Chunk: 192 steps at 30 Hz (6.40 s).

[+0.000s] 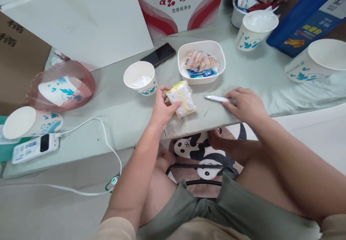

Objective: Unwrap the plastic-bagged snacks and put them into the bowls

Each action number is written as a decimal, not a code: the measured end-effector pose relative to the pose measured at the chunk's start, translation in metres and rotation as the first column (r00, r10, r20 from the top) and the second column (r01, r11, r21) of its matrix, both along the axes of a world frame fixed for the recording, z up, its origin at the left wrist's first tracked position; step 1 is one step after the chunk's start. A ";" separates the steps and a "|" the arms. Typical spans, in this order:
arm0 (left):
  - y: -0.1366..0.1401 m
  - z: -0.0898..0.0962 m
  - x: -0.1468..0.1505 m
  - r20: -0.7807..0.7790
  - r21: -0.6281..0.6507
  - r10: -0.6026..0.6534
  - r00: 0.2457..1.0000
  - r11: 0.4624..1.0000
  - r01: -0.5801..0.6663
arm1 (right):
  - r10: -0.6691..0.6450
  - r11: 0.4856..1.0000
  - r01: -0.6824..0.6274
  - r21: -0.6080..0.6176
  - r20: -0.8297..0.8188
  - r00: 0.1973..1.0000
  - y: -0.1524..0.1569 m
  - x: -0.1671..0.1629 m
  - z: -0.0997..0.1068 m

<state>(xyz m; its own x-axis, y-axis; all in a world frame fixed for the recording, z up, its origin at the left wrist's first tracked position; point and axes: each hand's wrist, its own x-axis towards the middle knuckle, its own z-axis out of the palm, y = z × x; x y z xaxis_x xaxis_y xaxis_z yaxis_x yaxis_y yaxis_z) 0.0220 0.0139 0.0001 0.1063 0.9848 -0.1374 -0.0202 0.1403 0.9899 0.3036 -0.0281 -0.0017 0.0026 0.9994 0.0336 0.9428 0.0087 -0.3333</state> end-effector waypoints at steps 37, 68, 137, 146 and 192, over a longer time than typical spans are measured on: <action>0.000 0.004 -0.014 -0.666 0.233 -0.022 0.746 0.944 0.236 | 0.391 0.912 -0.346 0.220 -0.211 0.896 -0.001 -0.066 0.012; 0.003 0.011 -0.044 -0.368 0.144 0.106 0.924 0.988 -0.056 | 0.336 0.938 -0.322 0.130 -0.102 0.936 0.000 -0.028 0.007; 0.018 0.029 -0.103 0.012 0.156 0.640 0.768 0.758 -0.634 | 0.542 0.835 -0.548 -0.053 0.246 0.803 -0.008 -0.110 0.023; 0.015 0.036 -0.104 0.018 0.124 0.689 0.724 0.717 -0.686 | 0.628 0.777 -0.626 -0.072 0.011 0.778 -0.001 -0.119 0.019; 0.018 0.029 -0.125 -0.128 -0.032 0.427 0.895 0.901 -0.434 | 0.080 0.986 0.005 0.168 -0.491 0.867 0.038 -0.090 0.062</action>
<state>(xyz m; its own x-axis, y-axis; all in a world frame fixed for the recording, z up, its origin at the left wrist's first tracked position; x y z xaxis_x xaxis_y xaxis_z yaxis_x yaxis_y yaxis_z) -0.1025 0.0324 0.0294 -0.3458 0.9207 -0.1812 0.0215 0.2008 0.9794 0.2138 0.0102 0.0601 0.0236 0.9804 0.1956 0.6519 0.1332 -0.7465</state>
